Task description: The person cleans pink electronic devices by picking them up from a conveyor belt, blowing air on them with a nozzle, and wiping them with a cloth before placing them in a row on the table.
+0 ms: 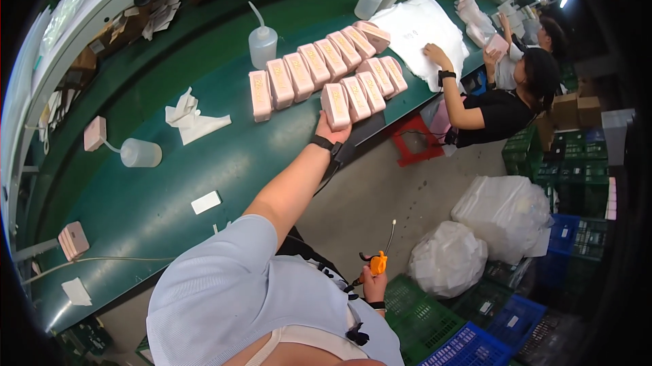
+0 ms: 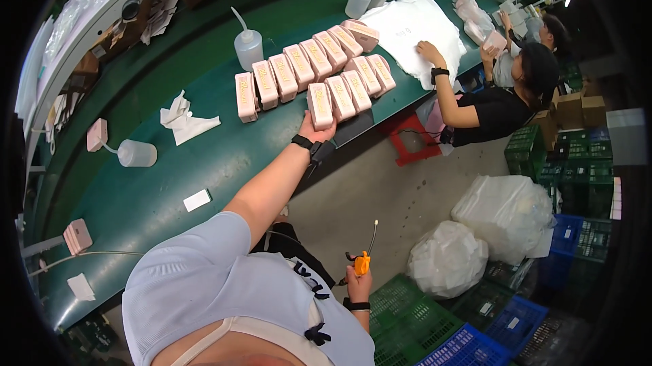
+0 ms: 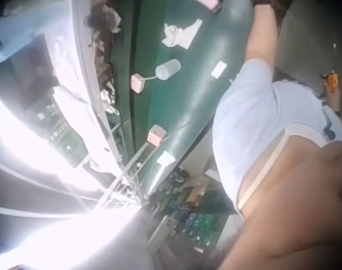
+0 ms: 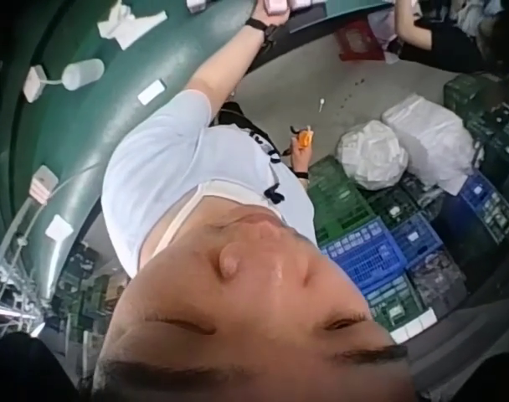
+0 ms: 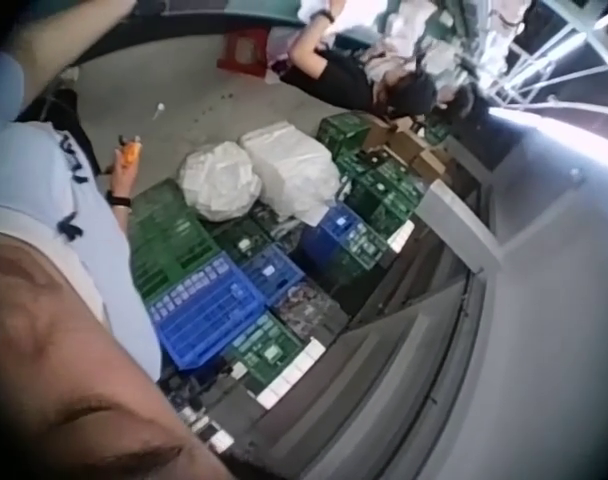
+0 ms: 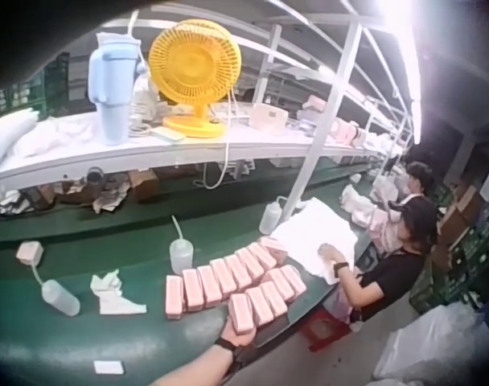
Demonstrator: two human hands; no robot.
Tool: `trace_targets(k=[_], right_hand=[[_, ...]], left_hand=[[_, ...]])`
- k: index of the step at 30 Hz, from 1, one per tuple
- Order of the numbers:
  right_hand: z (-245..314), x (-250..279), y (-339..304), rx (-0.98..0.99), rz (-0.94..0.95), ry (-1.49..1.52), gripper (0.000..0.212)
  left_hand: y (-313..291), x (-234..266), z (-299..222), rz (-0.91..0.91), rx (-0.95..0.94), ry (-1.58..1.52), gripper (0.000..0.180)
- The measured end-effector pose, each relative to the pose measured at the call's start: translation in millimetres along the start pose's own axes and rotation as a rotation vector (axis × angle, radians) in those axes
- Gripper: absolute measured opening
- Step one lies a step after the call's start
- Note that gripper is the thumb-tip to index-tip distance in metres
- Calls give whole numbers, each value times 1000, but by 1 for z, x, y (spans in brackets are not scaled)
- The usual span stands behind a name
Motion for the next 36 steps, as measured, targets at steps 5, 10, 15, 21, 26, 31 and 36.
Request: trace_targets(k=[5,10,15,21,26,31,36], right_hand=[[5,-32,24,16,188,-64,24],[1,-37,33,22,223,-38,24],[14,-93,55,56,343,-68,25],[11,-169,40,209,498,-233,28],[35,-229,-12,331,610,-586,33],[37,-266,-61,321,612,-713,41],[46,-290,-79,440,700,-771,43]], left_hand=[[-16,5,-69,164,238,308,45],[-169,7,-15,-126,311,602,38],[-366,17,-139,-217,-829,1567,24],[-507,-18,-367,-971,-1856,1665,52],[-510,-67,-546,-1218,-1762,2328,94],[-464,-116,-621,-1063,-1404,2939,108],[-455,-133,-621,-978,-1125,3079,103]])
Point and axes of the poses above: each hand's wrist, its own y-axis towards the middle knuckle, its own x-axis out of the back of the hand, z = x × y, the point moved 1 cm from there along y, towards the middle knuckle, and after that the axes turned 9 degrees about y, right-handed, at the moved point
